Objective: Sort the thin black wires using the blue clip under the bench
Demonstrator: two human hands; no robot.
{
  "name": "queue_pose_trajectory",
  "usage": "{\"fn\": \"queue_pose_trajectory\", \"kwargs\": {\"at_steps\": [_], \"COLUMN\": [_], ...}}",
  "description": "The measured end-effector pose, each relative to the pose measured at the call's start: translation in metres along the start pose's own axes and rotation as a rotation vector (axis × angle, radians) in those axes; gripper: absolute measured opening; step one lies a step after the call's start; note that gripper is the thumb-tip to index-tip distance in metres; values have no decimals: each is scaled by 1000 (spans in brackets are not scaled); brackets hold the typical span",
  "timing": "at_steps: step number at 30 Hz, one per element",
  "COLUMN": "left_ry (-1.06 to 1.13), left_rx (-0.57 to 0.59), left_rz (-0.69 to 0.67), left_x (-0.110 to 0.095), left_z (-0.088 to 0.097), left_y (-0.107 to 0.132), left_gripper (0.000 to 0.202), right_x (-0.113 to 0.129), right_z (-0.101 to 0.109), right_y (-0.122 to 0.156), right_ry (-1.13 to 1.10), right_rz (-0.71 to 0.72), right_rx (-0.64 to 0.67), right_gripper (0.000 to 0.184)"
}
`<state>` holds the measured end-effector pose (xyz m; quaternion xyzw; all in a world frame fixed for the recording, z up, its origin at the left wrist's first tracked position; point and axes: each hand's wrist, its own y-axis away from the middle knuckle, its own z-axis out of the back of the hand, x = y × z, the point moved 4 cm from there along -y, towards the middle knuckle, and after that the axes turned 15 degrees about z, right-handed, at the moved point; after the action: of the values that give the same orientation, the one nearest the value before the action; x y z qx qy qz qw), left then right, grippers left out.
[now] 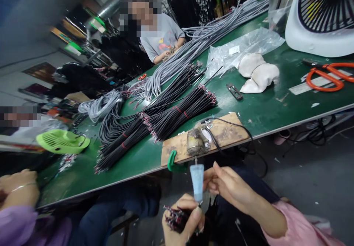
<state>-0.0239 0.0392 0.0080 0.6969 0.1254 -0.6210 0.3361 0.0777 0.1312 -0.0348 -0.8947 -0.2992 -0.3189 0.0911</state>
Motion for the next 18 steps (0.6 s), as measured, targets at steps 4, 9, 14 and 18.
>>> {"fn": "queue_pose_trajectory", "kwargs": {"at_steps": [4,9,14,18], "left_ry": [-6,-37,-98,28], "left_rx": [21,-100,-171,17], "left_rz": [72,248,176,189], "left_x": [14,44,45,40], "left_z": [2,8,9,2], "left_y": [5,14,16,14], "left_gripper": [33,34,36,28], "right_x": [11,29,38,34], "right_z": [15,-2,-26,-17], "right_y": [11,22,27,28], "right_ry": [340,684,873,958], "right_rz": [81,214,425,373], "right_rx": [4,190,374,271], "right_gripper": [31,19,11,22]}}
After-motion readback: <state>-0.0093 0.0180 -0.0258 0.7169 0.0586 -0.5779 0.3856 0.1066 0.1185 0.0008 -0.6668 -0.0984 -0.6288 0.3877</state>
